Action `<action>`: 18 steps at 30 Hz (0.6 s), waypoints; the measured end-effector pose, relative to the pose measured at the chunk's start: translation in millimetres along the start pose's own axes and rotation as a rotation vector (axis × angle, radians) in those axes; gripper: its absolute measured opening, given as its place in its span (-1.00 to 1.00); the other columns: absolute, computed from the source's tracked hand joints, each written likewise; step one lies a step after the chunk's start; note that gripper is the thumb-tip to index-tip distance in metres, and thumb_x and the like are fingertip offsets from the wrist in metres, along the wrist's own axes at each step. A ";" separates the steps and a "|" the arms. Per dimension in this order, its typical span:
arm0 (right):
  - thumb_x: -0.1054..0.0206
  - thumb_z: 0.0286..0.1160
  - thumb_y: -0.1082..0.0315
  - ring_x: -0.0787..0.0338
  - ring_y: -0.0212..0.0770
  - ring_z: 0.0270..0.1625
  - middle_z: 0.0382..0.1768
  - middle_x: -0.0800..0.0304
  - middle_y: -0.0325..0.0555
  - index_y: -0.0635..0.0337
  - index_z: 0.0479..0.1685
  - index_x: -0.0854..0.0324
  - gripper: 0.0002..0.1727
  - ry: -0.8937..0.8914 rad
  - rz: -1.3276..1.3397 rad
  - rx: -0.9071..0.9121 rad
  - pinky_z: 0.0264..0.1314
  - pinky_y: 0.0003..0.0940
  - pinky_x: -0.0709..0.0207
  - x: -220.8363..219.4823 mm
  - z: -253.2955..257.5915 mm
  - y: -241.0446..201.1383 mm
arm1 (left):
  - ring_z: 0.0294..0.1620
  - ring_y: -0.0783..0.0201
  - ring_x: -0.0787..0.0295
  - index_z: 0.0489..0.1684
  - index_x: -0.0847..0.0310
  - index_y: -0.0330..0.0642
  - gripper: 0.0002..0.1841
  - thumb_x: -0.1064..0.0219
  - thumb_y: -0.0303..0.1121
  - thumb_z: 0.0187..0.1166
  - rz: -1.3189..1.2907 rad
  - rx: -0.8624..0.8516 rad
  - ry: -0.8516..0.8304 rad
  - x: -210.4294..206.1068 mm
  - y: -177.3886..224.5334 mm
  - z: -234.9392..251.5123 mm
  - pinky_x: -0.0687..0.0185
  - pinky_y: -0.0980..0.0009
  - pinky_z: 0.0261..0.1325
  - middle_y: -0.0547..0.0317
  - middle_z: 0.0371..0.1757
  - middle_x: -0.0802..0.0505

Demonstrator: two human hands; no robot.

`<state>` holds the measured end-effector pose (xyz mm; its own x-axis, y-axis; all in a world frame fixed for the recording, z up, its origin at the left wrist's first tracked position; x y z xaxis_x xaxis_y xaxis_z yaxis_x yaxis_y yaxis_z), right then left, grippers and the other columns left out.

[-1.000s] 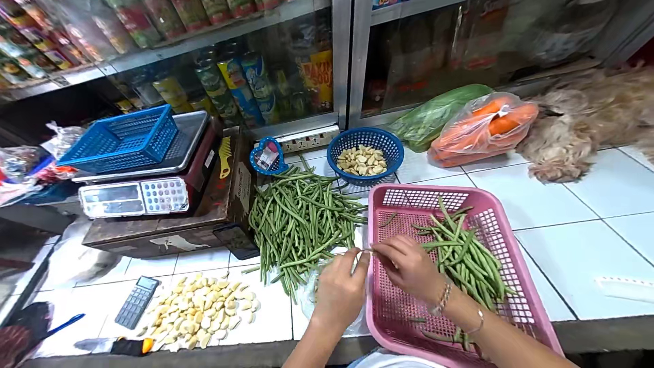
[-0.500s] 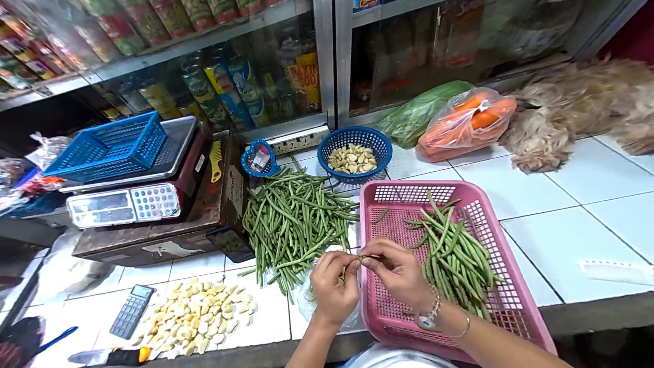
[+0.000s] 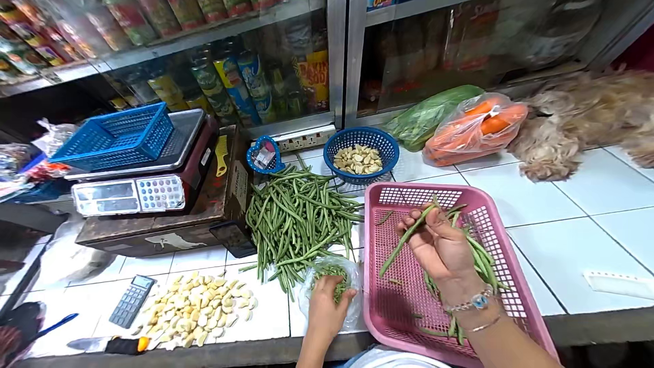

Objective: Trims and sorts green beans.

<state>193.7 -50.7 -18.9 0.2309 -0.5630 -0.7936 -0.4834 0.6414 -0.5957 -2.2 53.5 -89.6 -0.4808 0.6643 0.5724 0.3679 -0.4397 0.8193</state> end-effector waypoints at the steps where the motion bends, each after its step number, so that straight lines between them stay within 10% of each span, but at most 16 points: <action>1: 0.23 0.86 0.41 -0.86 -0.39 -0.39 -0.48 -0.83 -0.33 0.01 -0.31 -0.59 -0.54 0.027 0.020 -0.014 -0.13 -0.46 -0.81 0.4 -1.0 4.5 | 0.12 -0.10 -0.79 0.27 -0.68 -0.53 -0.59 -0.35 -0.35 0.60 -0.100 -0.019 -0.015 -3.0 10.3 -1.9 -0.65 0.07 0.25 -0.35 0.16 -0.81; 6: 0.21 0.86 0.42 -0.86 -0.38 -0.38 -0.48 -0.82 -0.30 0.04 -0.30 -0.59 -0.57 0.039 0.052 -0.050 -0.14 -0.47 -0.82 1.7 -4.9 19.1 | -0.22 0.40 -0.76 -0.04 -0.73 -0.58 -0.76 -0.24 -0.52 0.60 -0.358 -0.203 0.067 -11.9 47.2 -5.5 -0.63 0.56 -0.03 -0.15 -0.17 -0.85; 14: 0.19 0.81 0.51 -0.87 -0.43 -0.34 -0.43 -0.85 -0.39 -0.01 -0.19 -0.55 -0.62 0.042 -0.060 0.072 -0.08 -0.51 -0.81 10.6 -13.6 23.4 | -0.21 0.19 -0.74 -0.05 -0.72 -0.54 -0.72 -0.20 -0.41 0.71 -0.253 0.029 -0.104 -31.4 40.0 -1.3 -0.63 0.29 -0.01 -0.19 -0.18 -0.83; 18: 0.12 0.72 0.59 -0.89 -0.44 -0.29 -0.37 -0.87 -0.41 -0.01 -0.15 -0.54 -0.66 -0.030 -0.141 0.085 -0.04 -0.51 -0.82 5.1 -22.0 29.6 | -0.28 0.39 -0.62 0.03 -0.63 -0.52 -0.73 -0.12 -0.43 0.76 -0.399 0.167 -0.169 -39.3 31.0 -0.8 -0.57 0.44 -0.10 0.00 -0.23 -0.74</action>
Point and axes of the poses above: each hand's wrist, its own z-axis towards the middle knuckle, its own x-axis out of the back of the hand, y = z × x, the point moved 9 cm from there along z, towards the middle knuckle
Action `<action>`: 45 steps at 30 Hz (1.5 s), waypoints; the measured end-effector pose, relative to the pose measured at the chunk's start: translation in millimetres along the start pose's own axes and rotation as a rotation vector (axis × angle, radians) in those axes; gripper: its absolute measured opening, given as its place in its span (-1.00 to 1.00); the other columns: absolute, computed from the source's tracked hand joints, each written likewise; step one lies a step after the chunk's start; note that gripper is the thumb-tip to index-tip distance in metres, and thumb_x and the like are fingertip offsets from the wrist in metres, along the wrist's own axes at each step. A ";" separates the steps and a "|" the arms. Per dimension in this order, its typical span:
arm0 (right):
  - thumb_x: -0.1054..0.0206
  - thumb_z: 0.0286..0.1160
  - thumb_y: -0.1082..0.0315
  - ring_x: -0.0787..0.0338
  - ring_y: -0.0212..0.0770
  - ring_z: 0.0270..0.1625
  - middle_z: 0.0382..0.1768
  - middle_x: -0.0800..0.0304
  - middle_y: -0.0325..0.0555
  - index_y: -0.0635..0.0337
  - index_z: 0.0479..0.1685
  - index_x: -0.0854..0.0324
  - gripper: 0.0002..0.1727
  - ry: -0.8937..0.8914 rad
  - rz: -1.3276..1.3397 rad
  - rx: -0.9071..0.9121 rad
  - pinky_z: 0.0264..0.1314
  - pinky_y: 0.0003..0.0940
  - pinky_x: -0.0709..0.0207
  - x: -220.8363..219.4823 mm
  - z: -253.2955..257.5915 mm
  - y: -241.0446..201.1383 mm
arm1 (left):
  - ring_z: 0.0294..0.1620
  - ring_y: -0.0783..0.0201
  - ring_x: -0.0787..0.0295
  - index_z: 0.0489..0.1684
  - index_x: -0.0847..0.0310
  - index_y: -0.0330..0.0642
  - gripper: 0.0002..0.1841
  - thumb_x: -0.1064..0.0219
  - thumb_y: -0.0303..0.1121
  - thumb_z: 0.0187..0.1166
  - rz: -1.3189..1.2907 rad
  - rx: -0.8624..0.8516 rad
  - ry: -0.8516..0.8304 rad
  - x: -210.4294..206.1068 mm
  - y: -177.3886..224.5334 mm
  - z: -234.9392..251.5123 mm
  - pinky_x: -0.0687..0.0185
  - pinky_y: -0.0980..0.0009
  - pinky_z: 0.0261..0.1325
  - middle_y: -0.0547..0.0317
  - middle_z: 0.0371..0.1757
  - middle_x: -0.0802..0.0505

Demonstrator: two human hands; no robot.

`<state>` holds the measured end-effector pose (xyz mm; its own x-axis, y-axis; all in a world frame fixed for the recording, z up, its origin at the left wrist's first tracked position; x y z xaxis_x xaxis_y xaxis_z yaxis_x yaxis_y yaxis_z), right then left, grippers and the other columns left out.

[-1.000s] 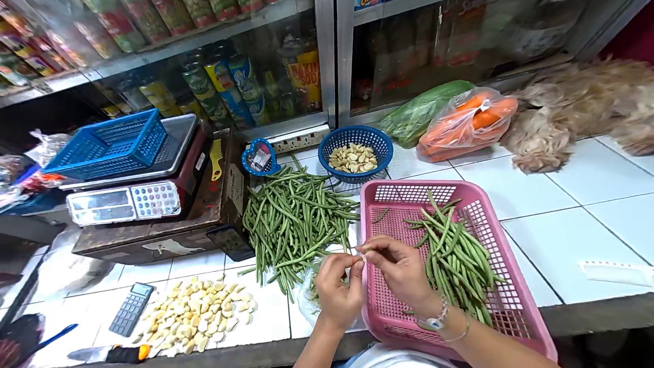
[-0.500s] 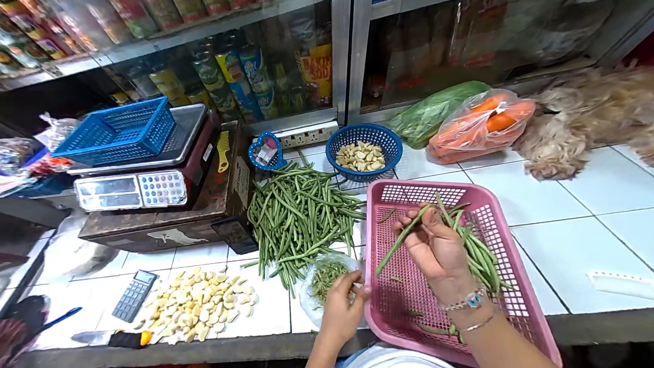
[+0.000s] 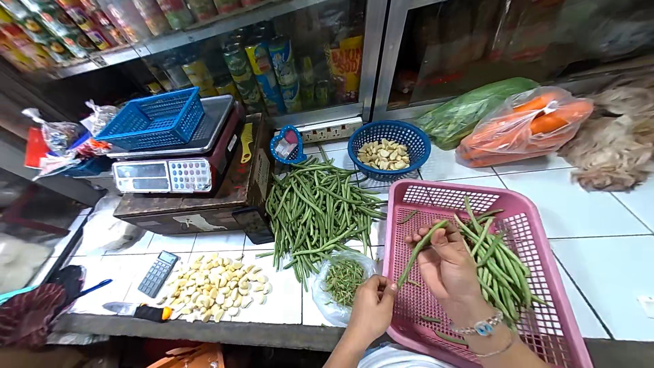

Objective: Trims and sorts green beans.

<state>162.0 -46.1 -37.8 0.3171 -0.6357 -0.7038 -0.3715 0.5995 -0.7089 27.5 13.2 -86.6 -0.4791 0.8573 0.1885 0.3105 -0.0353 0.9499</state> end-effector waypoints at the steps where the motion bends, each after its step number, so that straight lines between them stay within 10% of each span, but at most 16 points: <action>1: 0.11 0.68 0.63 -0.88 -0.45 -0.29 -0.35 -0.87 -0.42 0.00 -0.13 -0.54 -0.65 -0.009 -0.026 -0.009 -0.04 -0.52 -0.81 -0.9 -2.6 2.1 | -0.35 0.48 -0.57 0.04 -0.59 -0.51 -0.76 -0.12 -0.45 0.76 -0.095 0.025 -0.016 -1.5 -1.8 0.0 -0.54 0.52 -0.18 0.12 -0.27 -0.69; 4: 0.12 0.57 0.75 -0.86 -0.48 -0.33 -0.38 -0.83 -0.43 0.07 -0.08 -0.46 -0.63 0.072 -0.083 -0.043 -0.09 -0.55 -0.81 5.2 -6.7 6.3 | -0.49 0.63 -0.60 0.02 -0.53 -0.45 -0.85 -0.25 -0.57 0.60 -0.342 0.037 -0.072 -9.0 3.9 -6.2 -0.56 0.66 -0.37 0.32 -0.37 -0.70; 11: 0.05 0.68 0.71 -0.82 -0.50 -0.42 -0.46 -0.74 -0.46 0.09 -0.02 -0.38 -0.72 0.299 -0.106 -0.017 -0.18 -0.59 -0.79 23.3 -3.2 -1.8 | -0.32 0.47 -0.70 0.22 -0.58 -0.59 -0.63 -0.37 -0.52 0.51 -0.061 -0.170 -0.022 -12.7 24.2 -19.5 -0.63 0.58 -0.17 -0.11 -0.11 -0.82; 19: -0.19 0.59 0.60 -0.72 -0.61 -0.29 -0.29 -0.76 -0.36 0.36 0.01 -0.65 -0.83 -0.190 -0.675 -0.327 -0.08 -0.67 -0.63 6.0 -42.8 34.6 | -0.50 0.69 -0.69 -0.26 -0.70 -0.53 -0.91 -0.39 -0.62 0.44 -0.248 -0.277 0.349 21.3 20.0 -17.9 -0.64 0.74 -0.35 0.20 -0.42 -0.83; 24: -0.22 0.43 0.71 -0.74 -0.57 -0.45 -0.47 -0.75 -0.44 0.28 -0.13 -0.69 -0.78 -0.169 -0.632 -0.267 -0.24 -0.64 -0.69 18.2 -38.9 30.6 | -0.31 0.34 -0.82 -0.22 -0.77 -0.58 -0.84 -0.31 -0.62 0.43 0.166 -0.593 0.405 14.2 38.4 -30.9 -0.70 0.60 -0.13 -0.20 -0.26 -0.85; 33: -0.26 0.36 0.68 -0.69 -0.62 -0.50 -0.50 -0.75 -0.49 0.34 -0.04 -0.70 -0.76 -0.410 -0.785 -0.310 -0.30 -0.69 -0.63 15.5 -39.9 25.7 | -0.29 0.13 -0.91 -0.43 -0.79 -0.35 -0.83 -0.23 -0.63 0.28 0.610 -0.924 0.452 4.4 58.2 -42.0 -0.77 0.38 -0.22 -0.04 -0.33 -0.92; 39: -0.36 0.33 0.59 -0.59 -0.70 -0.48 -0.43 -0.70 -0.46 0.39 0.02 -0.71 -0.74 -0.680 -0.963 -0.415 -0.30 -0.75 -0.52 25.3 -41.9 26.2 | -0.27 0.25 -0.84 -0.29 -0.75 -0.50 -0.83 -0.21 -0.61 0.47 0.407 -0.770 0.651 58.0 51.6 -40.6 -0.74 0.44 -0.11 -0.12 -0.29 -0.87; 43: -0.26 0.44 0.66 -0.57 -0.63 -0.47 -0.42 -0.66 -0.33 0.48 0.05 -0.65 -0.76 -0.427 -1.036 -0.313 -0.30 -0.70 -0.50 55.7 -22.1 5.1 | -0.26 0.74 -0.63 -0.23 -0.67 -0.58 -0.82 -0.27 -0.54 0.55 0.224 -0.795 0.933 100.9 52.1 -63.8 -0.50 0.85 -0.09 0.08 -0.30 -0.77; 45: -0.25 0.52 0.63 -0.56 -0.60 -0.46 -0.42 -0.64 -0.28 0.49 0.09 -0.64 -0.78 -0.278 -1.066 -0.271 -0.30 -0.68 -0.48 69.8 -12.2 -5.5 | -0.28 0.48 -0.71 -0.33 -0.73 -0.49 -0.85 -0.35 -0.50 0.46 0.391 -0.695 0.888 93.4 45.4 -56.9 -0.57 0.68 -0.17 0.00 -0.33 -0.82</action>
Point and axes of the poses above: each hand's wrist, its own z-axis towards the middle knuckle, its own x-axis out of the back of the hand, y = z × x, the point moved 9 cm from there along z, towards the middle knuckle
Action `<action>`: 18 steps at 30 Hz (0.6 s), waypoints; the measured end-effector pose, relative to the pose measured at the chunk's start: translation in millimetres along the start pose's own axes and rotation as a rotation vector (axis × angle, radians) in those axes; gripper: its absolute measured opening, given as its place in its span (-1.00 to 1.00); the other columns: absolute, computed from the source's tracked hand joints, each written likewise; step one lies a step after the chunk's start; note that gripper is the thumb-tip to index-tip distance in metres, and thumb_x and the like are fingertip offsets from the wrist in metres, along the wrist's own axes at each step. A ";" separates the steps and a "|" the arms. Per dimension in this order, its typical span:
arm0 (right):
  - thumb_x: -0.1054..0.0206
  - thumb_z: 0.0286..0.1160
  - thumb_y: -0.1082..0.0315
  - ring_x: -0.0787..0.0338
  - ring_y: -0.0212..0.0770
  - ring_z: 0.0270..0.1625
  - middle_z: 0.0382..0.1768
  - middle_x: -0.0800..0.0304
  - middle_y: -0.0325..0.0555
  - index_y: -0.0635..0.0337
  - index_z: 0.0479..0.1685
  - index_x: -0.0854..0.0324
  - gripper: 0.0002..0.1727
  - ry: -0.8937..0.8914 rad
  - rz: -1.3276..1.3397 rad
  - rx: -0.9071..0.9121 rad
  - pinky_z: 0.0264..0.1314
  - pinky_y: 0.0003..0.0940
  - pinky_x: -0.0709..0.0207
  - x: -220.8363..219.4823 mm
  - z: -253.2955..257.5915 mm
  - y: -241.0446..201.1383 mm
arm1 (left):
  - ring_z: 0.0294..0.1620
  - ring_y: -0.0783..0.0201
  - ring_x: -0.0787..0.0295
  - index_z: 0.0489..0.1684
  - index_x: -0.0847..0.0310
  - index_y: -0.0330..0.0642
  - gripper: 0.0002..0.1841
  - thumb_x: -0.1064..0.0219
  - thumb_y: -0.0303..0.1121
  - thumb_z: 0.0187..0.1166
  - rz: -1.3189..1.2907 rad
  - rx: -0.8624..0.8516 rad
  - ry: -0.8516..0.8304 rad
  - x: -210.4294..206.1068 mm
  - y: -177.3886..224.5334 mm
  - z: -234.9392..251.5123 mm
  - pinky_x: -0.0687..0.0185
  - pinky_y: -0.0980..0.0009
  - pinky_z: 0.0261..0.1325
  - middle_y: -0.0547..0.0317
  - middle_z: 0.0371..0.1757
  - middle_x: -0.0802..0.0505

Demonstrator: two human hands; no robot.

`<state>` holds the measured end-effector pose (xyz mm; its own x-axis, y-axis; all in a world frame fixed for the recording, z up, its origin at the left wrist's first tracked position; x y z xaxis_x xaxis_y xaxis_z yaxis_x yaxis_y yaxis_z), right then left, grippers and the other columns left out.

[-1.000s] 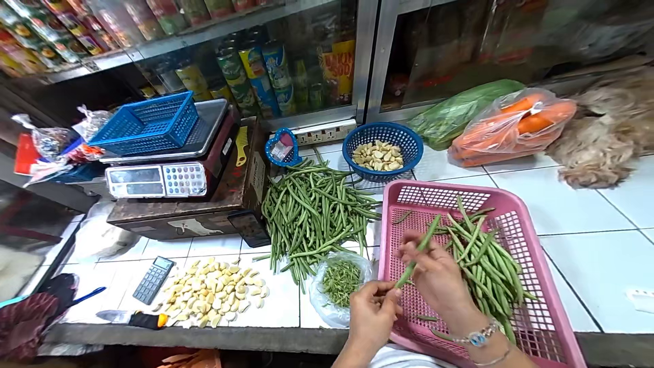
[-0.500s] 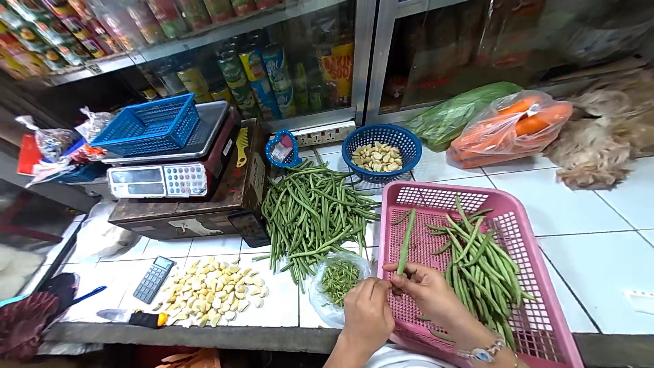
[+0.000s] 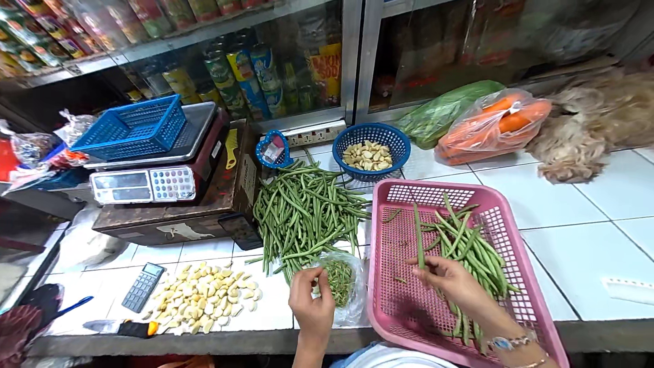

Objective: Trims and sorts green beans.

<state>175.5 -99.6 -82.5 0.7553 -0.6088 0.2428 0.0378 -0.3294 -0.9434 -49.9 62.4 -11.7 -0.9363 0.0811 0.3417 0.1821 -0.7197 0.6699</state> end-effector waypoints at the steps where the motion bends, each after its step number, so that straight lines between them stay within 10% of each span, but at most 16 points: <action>1: -0.26 0.53 0.61 -0.57 -0.59 -0.45 -0.41 -0.64 -0.27 0.48 0.09 -0.64 -0.77 0.033 -0.004 -0.003 -0.30 -0.68 -0.49 3.5 1.0 0.6 | -0.25 0.18 -0.82 -0.32 -0.79 -0.46 -0.84 -0.39 -0.47 0.43 0.087 0.036 -0.131 -12.9 -3.8 -5.7 -0.69 0.38 -0.16 -0.11 -0.28 -0.88; 3: -0.29 0.51 0.58 -0.56 -0.56 -0.42 -0.38 -0.65 -0.21 0.49 0.10 -0.65 -0.76 0.011 -0.048 0.030 -0.27 -0.63 -0.48 -3.3 -0.9 -6.4 | -0.14 -0.18 -0.86 -0.16 -0.81 -0.51 -0.76 -0.38 -0.42 0.50 0.086 0.125 -0.383 -42.4 -10.2 -21.4 -0.73 -0.01 -0.03 -0.28 -0.15 -0.88; 6: -0.35 0.47 0.52 -0.65 -0.37 -0.25 -0.16 -0.75 0.05 0.55 -0.02 -0.70 -0.77 -0.176 -0.109 0.161 -0.11 -0.47 -0.56 -40.0 -16.5 -20.9 | -0.20 0.10 -0.81 0.12 -0.69 -0.59 -0.61 -0.23 -0.33 0.62 -0.121 0.139 -0.550 -73.5 6.6 -41.4 -0.72 0.29 -0.07 -0.24 -0.10 -0.85; 12: -0.34 0.46 0.56 -0.76 -0.08 -0.04 -0.03 -0.75 0.34 0.61 -0.03 -0.72 -0.76 -0.377 -0.099 0.267 0.14 -0.31 -0.61 -75.3 -26.5 -32.7 | -0.37 0.30 -0.74 -0.31 -0.72 -0.32 -0.79 -0.31 -0.32 0.54 -0.129 -0.323 -0.259 -70.9 50.1 -23.3 -0.66 0.54 -0.13 0.06 -0.47 -0.78; 15: -0.33 0.59 0.46 -0.78 0.05 0.04 0.08 -0.76 0.37 0.55 0.15 -0.70 -0.69 -0.252 -0.263 0.148 0.24 -0.17 -0.61 -37.2 -0.9 -24.6 | -0.43 0.04 -0.82 -0.29 -0.81 -0.44 -0.78 -0.35 -0.39 0.45 0.140 -0.377 -0.207 -64.7 44.9 23.6 -0.75 0.24 -0.26 -0.10 -0.48 -0.83; 18: -0.16 0.72 0.49 -0.62 0.27 0.46 0.40 -0.61 0.41 0.47 0.34 -0.63 -0.66 -0.111 -0.540 -0.083 0.60 0.07 -0.38 17.8 40.7 10.8 | -0.05 -0.45 -0.78 0.12 -0.72 -0.60 -0.57 -0.33 -0.27 0.62 0.363 -0.189 -0.283 -60.6 20.0 74.7 -0.65 -0.21 0.03 -0.50 -0.09 -0.82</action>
Point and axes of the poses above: each hand's wrist, its own z-axis towards the middle knuckle, its own x-axis out of the back of the hand, y = z × x, the point moved 9 cm from there along z, towards the middle knuckle
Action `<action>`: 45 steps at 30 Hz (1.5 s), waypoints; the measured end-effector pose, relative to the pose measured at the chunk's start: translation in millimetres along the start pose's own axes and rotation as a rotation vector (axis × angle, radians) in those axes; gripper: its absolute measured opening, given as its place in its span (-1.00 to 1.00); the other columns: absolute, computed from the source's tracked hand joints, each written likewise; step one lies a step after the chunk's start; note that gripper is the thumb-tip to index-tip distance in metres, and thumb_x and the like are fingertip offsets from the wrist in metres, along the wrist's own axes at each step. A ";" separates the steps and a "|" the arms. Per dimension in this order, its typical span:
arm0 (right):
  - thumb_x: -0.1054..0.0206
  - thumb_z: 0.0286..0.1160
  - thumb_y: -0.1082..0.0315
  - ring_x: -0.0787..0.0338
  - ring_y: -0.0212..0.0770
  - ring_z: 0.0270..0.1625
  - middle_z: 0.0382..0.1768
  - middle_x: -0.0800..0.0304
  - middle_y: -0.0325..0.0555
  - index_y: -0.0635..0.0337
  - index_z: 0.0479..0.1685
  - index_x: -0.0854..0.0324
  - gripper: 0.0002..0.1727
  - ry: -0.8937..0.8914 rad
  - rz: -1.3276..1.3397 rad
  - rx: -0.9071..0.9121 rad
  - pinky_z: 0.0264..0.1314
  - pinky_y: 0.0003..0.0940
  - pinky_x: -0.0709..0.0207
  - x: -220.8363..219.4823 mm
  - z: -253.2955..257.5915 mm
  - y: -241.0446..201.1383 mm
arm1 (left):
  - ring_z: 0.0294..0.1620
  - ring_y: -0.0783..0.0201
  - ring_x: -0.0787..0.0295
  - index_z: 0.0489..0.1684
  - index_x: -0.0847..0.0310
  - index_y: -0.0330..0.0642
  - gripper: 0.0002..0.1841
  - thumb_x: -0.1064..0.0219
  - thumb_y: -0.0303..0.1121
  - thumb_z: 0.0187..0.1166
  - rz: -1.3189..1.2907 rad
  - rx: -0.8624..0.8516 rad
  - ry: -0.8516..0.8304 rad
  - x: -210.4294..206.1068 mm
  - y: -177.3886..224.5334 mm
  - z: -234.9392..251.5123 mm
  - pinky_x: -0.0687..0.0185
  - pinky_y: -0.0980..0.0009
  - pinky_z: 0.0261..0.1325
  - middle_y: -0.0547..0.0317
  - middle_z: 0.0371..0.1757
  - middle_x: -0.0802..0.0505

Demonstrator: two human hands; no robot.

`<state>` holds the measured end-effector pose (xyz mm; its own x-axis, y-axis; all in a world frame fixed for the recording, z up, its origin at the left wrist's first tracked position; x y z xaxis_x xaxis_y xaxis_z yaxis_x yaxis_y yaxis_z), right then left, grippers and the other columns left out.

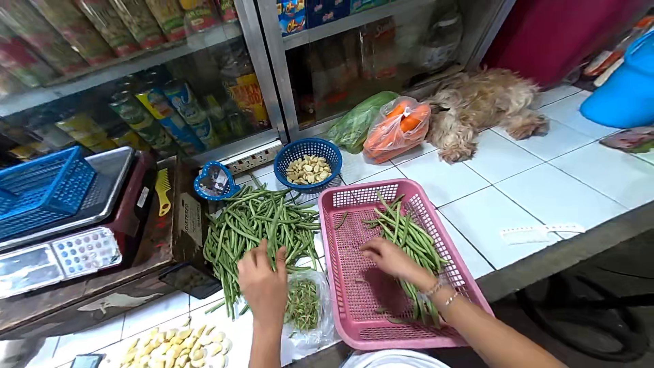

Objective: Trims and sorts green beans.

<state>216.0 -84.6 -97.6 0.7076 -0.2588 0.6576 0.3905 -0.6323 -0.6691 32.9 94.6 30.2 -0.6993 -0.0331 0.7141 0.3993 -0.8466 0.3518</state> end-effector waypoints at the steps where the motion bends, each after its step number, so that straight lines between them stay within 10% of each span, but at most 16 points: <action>1: -0.16 0.66 0.57 -0.53 0.33 0.55 0.45 -0.56 0.41 0.44 0.34 -0.65 -0.65 0.011 -0.114 -0.062 0.65 0.14 -0.30 8.2 11.9 20.3 | -0.03 -0.48 -0.75 0.13 -0.72 -0.59 -0.55 -0.33 -0.24 0.62 0.010 0.011 0.030 4.8 -3.7 5.5 -0.62 -0.22 0.03 -0.52 -0.06 -0.80; 18: -0.28 0.43 0.69 -0.37 0.41 0.63 0.51 -0.51 0.39 0.50 0.38 -0.58 -0.54 -0.161 -0.633 -0.070 0.63 0.30 -0.17 5.6 35.3 88.1 | -0.15 -0.13 -0.85 -0.24 -0.89 -0.33 -0.77 -0.35 -0.36 0.43 -0.266 -0.158 -0.126 -35.2 45.5 -57.9 -0.72 0.05 -0.02 -0.10 -0.23 -0.90; 23: -0.31 0.43 0.67 -0.73 0.50 0.26 0.00 -0.85 0.40 0.50 -0.16 -0.81 -0.83 0.339 -0.354 0.406 0.47 0.46 -0.30 20.1 -7.6 36.6 | -0.16 -0.13 -0.86 -0.23 -0.88 -0.34 -0.80 -0.36 -0.42 0.41 -0.309 -0.147 -0.164 -40.1 52.4 -67.2 -0.73 0.06 -0.03 -0.12 -0.23 -0.91; 29: -0.42 0.23 0.63 -0.91 0.19 -0.14 -0.27 -0.88 0.21 0.45 -0.34 -0.80 -0.91 0.305 -0.125 0.773 0.04 0.03 -0.76 -27.5 -61.2 -53.5 | -0.15 -0.11 -0.91 -0.09 -0.85 -0.43 -0.79 -0.38 -0.53 0.42 -0.394 -0.304 -0.276 -57.8 83.4 -90.8 -0.81 0.14 0.00 -0.20 -0.16 -0.91; 38: -0.47 -0.07 0.67 -0.90 0.15 -0.25 -0.43 -0.81 0.17 0.44 -0.52 -0.74 -0.91 0.348 -0.343 0.904 -0.11 -0.07 -0.76 -59.8 -77.7 -88.8 | -0.40 0.02 -0.88 -0.53 -0.79 -0.43 -0.95 -0.42 -0.66 0.12 0.134 -0.564 -0.350 -53.5 90.5 -103.1 -0.71 0.22 -0.41 -0.08 -0.49 -0.83; 45: -0.37 0.49 0.37 -0.75 -0.71 -0.07 -0.19 -0.83 -0.29 0.23 -0.30 -0.76 -0.88 0.501 0.586 0.830 0.06 -0.85 -0.59 -17.1 -81.8 -81.0 | -0.35 0.39 -0.77 -0.45 -0.75 -0.34 -0.80 -0.27 -0.45 0.52 -0.629 -0.151 -0.001 -16.6 58.1 -79.4 -0.64 0.64 -0.14 0.05 -0.45 -0.83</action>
<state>124.1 -88.8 -26.3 0.6675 -0.7369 0.1071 0.4784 0.3142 -0.8200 20.6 3.8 -9.3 -0.7716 0.4946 0.4001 -0.1748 -0.7695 0.6142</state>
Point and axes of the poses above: each hand's wrist, its own z-axis towards the middle knuckle, its own x-axis out of the back of the hand, y = z × x, the point moved 9 cm from there along z, towards the middle knuckle
